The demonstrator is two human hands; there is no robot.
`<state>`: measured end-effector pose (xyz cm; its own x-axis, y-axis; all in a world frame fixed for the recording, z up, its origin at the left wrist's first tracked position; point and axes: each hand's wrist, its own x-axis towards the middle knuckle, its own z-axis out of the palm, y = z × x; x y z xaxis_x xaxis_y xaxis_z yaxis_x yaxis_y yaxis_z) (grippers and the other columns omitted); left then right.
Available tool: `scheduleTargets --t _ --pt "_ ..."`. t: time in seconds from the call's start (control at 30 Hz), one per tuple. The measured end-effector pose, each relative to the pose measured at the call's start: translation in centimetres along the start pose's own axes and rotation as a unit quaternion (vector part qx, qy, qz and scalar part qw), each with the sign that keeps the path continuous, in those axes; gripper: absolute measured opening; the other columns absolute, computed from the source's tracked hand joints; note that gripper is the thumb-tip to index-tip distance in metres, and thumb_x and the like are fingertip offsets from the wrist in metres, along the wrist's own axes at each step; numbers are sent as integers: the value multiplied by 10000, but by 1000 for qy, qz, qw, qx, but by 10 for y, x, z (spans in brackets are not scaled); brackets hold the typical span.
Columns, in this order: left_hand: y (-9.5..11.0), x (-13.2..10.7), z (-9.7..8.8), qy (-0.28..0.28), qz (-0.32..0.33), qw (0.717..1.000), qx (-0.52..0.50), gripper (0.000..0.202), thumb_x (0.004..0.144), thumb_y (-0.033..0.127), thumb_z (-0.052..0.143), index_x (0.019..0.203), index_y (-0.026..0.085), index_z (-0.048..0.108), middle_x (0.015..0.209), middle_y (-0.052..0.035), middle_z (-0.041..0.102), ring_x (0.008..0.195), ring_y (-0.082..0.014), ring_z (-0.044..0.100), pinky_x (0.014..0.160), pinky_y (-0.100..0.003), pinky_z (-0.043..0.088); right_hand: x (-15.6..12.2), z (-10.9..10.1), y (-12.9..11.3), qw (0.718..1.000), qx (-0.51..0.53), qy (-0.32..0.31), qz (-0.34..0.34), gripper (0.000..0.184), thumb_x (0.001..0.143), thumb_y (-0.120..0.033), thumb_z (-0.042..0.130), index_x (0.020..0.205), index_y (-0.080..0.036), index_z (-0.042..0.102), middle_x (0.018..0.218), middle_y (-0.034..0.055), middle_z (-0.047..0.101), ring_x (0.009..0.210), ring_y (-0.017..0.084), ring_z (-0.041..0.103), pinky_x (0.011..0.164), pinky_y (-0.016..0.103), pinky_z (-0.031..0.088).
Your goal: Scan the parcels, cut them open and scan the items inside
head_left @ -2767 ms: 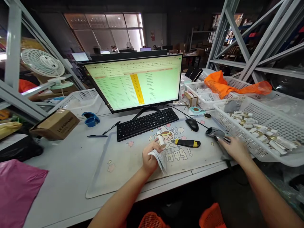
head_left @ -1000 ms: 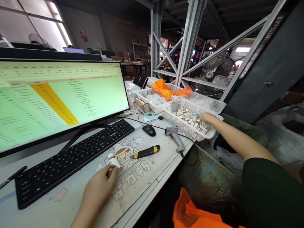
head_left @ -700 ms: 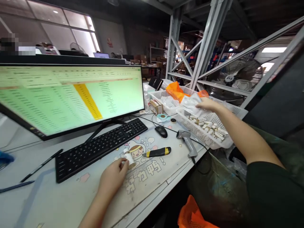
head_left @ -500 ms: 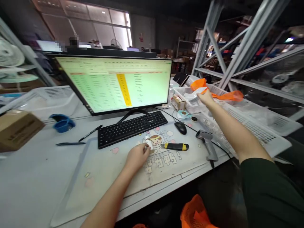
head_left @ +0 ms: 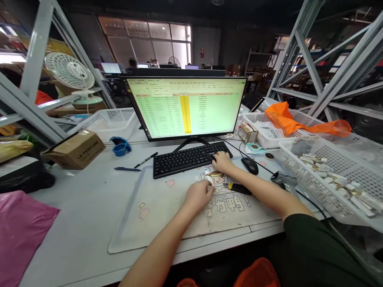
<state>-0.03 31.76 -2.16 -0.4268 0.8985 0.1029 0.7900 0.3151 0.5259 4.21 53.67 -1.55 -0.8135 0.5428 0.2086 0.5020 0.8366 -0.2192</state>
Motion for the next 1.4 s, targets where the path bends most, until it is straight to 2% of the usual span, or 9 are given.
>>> scheduleTargets --t 0.1,0.3,0.4,0.53,0.9,1.03,1.1,1.23,1.4 --pt "2 0 0 -1 0 1000 -1 239 959 336 561 995 204 757 866 -69 751 805 -229 667 702 -309 391 1 6 0 1000 -28 -4 1 470 1000 -388 484 1297 -80 680 1297 255 624 1284 384 493 1102 529 332" --pt "2 0 1 -5 1 1000 1 230 964 335 551 970 213 746 867 -64 744 791 -230 651 690 -310 369 -18 18 12 999 -34 -6 -16 610 956 -306 473 1523 -81 482 1490 214 555 1356 341 468 1107 486 331" --pt "1 1 1 -9 3 1000 4 230 968 340 547 966 209 736 870 -66 743 794 -231 646 677 -311 343 -25 21 17 999 -29 -3 -28 594 960 -289 451 1514 -78 486 1559 203 497 1419 318 421 1128 472 320" --pt "0 1 2 -13 2 1000 8 233 973 346 539 972 211 729 869 -62 743 793 -232 644 666 -312 323 -25 20 22 999 -23 0 -37 594 948 -281 470 1509 -89 495 1548 185 517 1437 299 404 1148 469 312" --pt "0 1 2 -23 3 1000 15 231 973 357 545 970 208 721 853 -53 737 775 -222 629 658 -319 304 -20 25 40 999 -27 8 37 627 974 -327 476 1553 -87 456 1651 197 372 1521 356 304 1203 542 277" --pt "1 1 2 -25 1 1000 18 219 970 350 551 970 209 717 852 -47 738 769 -216 629 654 -314 307 -12 24 41 999 -29 28 27 627 976 -344 487 1548 -87 466 1587 188 472 1503 344 337 1207 523 271" --pt "1 0 1 -24 0 1000 19 217 972 351 551 969 210 716 853 -46 739 772 -216 632 655 -312 307 -13 24 40 999 -33 40 16 590 973 -349 497 1510 -106 525 1556 181 506 1511 342 321 1214 516 250" --pt "2 -1 0 -27 0 999 21 214 976 351 555 990 213 718 872 -49 742 795 -224 644 667 -310 317 -17 26 37 998 -39 56 6 491 966 -339 507 1380 -118 650 1611 189 427 1540 360 261 1221 534 214" --pt "4 -1 -1 -35 0 999 25 236 984 355 549 1025 206 727 904 -62 750 823 -242 663 682 -321 337 -6 28 25 998 -37 59 0 521 977 -323 495 1441 -108 594 1610 192 431 1533 353 279 1224 546 216"
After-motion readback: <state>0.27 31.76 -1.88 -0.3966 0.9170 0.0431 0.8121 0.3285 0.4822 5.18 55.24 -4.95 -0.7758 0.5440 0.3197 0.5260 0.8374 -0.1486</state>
